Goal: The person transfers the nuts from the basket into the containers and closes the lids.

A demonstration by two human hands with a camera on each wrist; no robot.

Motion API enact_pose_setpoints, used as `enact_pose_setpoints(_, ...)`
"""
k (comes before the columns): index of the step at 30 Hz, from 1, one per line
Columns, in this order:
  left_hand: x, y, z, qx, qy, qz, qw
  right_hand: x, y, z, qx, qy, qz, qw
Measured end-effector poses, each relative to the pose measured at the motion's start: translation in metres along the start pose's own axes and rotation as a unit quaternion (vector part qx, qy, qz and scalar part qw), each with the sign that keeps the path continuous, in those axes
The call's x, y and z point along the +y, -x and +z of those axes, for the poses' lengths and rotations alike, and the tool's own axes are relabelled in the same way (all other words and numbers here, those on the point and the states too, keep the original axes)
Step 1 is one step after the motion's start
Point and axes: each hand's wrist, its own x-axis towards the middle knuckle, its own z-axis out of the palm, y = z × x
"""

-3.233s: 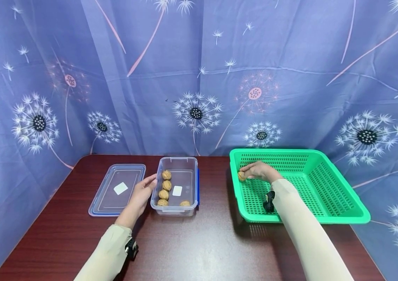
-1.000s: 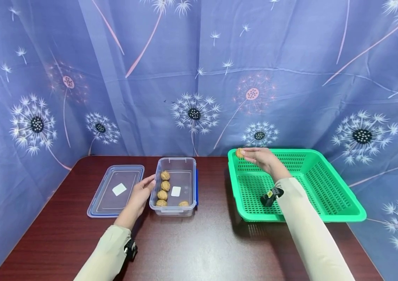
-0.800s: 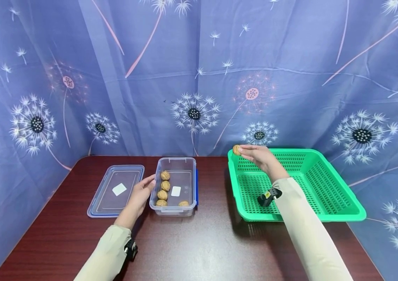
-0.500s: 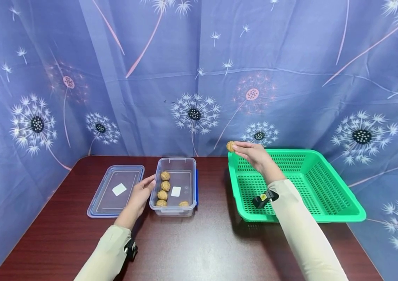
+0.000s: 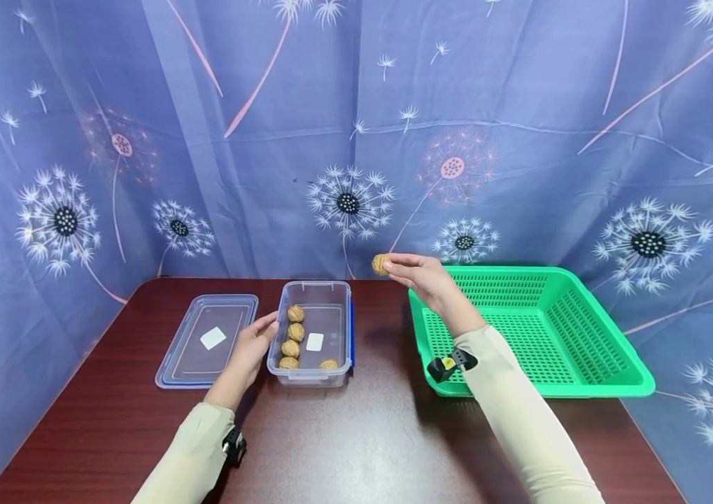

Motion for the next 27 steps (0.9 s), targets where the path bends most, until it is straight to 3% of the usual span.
enact_pose_setpoints(13,-0.001,0.000,0.000,0.002,0.001,0.002,1.0000,0.025,-0.001,0.048,-0.030,-0.030,-0.022,0.999)
enact_pose_setpoints(27,0.000,0.001,0.000,0.001,-0.004,0.007,1.0000,0.061,-0.003,0.090,-0.018,-0.021,0.013,1.000)
